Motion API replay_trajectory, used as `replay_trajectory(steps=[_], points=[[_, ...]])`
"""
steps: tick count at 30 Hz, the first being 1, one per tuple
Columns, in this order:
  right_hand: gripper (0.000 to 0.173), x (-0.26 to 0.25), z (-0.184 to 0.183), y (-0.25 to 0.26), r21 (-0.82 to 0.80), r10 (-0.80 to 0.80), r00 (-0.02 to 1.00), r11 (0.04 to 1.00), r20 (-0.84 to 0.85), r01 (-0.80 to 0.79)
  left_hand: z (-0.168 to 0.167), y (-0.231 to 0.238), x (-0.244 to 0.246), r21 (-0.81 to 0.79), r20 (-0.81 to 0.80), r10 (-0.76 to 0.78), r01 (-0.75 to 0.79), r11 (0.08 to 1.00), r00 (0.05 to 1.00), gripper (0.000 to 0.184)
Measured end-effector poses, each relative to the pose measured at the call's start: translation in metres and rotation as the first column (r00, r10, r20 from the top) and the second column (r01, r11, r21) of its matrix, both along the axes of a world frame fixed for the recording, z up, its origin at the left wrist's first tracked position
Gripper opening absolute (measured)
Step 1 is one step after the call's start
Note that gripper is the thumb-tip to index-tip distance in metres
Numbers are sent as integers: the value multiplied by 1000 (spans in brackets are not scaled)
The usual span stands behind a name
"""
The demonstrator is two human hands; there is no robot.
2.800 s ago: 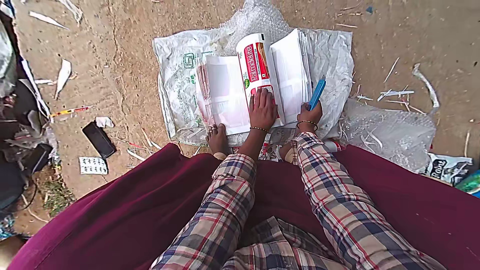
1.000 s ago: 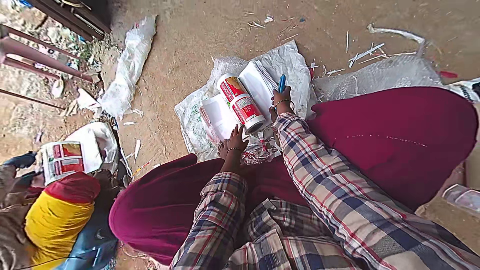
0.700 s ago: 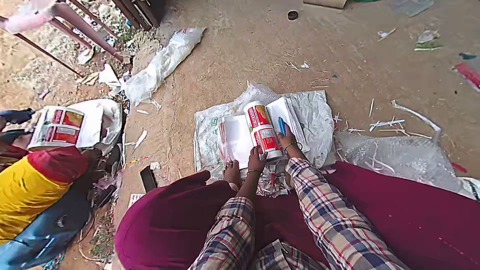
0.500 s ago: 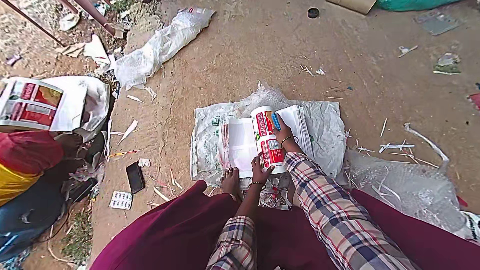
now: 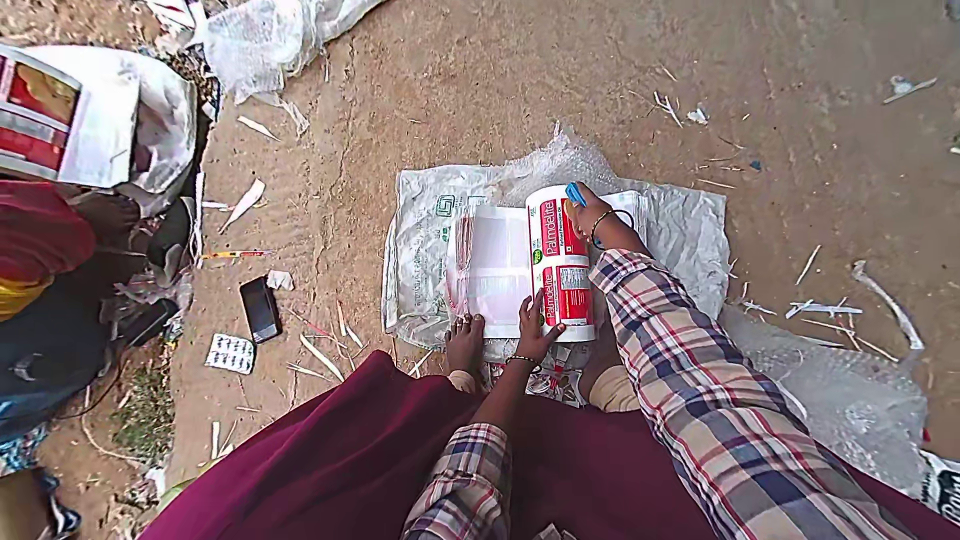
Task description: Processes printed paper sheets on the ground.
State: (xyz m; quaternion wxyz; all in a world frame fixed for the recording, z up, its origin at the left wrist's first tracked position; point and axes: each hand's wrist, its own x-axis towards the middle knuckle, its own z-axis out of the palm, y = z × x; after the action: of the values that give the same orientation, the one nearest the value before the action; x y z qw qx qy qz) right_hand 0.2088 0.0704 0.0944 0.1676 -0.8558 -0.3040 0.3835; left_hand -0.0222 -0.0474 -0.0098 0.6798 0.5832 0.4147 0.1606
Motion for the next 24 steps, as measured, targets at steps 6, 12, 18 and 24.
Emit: replay_trajectory(steps=[6,12,18,24], points=[[59,-3,40,8,-241,80,993,965,-87,-99,3,0,-1,0,-46,-37,38,999,998,85],[61,-17,39,-14,-288,57,994,954,-93,-81,-4,0,0,15,-33,-45,46,999,998,86],[63,-34,28,-51,-323,70,995,942,-69,-88,7,4,-7,54,-60,-13,17,998,998,82],[63,-65,37,-93,-366,97,993,923,-69,-116,13,15,-28,-79,-158,175,-189,979,972,67]])
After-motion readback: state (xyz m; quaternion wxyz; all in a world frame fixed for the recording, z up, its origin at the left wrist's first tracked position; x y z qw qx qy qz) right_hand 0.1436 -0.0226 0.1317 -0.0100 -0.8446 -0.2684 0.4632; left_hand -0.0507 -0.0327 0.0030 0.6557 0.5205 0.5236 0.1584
